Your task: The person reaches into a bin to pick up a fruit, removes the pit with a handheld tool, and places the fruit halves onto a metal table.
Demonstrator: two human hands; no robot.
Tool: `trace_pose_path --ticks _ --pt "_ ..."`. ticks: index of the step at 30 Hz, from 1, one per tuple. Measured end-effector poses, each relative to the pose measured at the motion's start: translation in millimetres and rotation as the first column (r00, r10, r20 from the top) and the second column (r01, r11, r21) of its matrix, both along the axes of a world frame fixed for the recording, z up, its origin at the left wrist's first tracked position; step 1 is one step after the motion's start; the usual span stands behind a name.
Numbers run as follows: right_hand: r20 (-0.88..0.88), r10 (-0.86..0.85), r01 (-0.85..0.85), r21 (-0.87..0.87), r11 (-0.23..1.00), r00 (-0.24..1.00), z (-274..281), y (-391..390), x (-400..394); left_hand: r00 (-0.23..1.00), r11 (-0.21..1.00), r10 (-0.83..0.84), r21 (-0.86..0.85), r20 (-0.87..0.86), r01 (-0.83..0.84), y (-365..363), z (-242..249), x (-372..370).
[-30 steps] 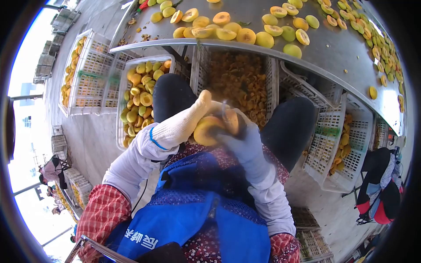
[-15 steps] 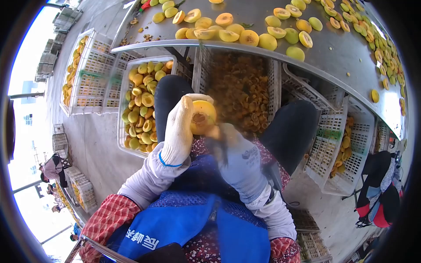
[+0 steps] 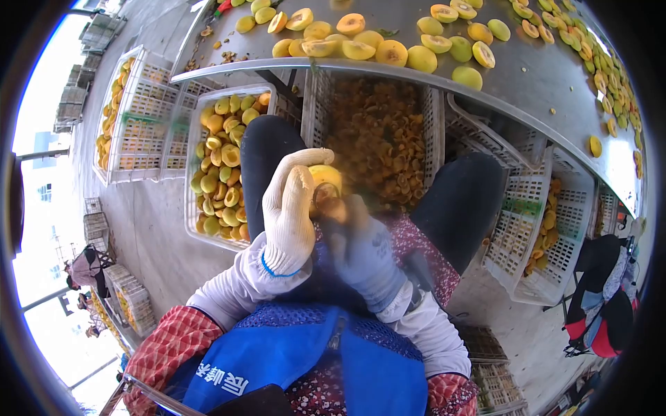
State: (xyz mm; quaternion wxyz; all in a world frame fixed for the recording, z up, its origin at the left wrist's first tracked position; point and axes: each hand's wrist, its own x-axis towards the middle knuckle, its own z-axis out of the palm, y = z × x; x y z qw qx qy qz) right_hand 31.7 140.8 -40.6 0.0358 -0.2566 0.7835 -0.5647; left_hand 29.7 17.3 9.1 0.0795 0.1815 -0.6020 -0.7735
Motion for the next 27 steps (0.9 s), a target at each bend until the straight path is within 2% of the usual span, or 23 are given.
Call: trace_pose_path --ticks 6,8,11,14,17,20,22,27 --pt "0.046 -0.003 0.007 -0.076 0.997 0.999 -14.5 -2.0 9.1 0.996 0.996 -0.067 -0.047 0.066 0.070 -6.5 -12.3 -5.6" --pt "0.101 0.006 0.010 -0.157 0.987 0.995 -24.3 -4.7 13.3 0.992 0.986 -0.100 -0.128 0.083 0.110 -10.4 -20.4 -8.3" --pt "0.240 0.004 0.060 -0.258 0.964 0.971 -50.7 -7.3 27.1 0.964 0.969 -0.200 -0.111 0.174 0.221 -13.7 -10.5 -17.2" --pt "0.297 0.020 0.075 -0.303 0.950 0.955 -39.6 -5.6 20.1 0.939 0.920 -0.260 -0.239 0.223 0.312 -16.4 -9.5 -27.3" --pt "0.386 0.068 0.049 -0.285 0.957 0.920 -42.1 1.9 15.8 0.840 0.792 -0.387 -0.329 0.381 0.515 -25.3 -15.0 -38.6" --pt "0.430 0.112 0.040 -0.329 0.944 0.896 -48.3 2.4 14.7 0.822 0.798 -0.369 -0.306 0.434 0.519 -26.4 -24.9 -37.6" --pt "0.518 0.149 0.060 -0.364 0.929 0.842 -50.7 1.0 15.3 0.851 0.830 -0.329 -0.304 0.409 0.467 -23.5 -23.5 -37.0" --pt "0.771 0.203 0.243 -0.421 0.874 0.604 -71.9 -0.2 32.9 0.942 0.915 -0.221 -0.281 0.254 0.290 -11.2 -39.7 -27.9"
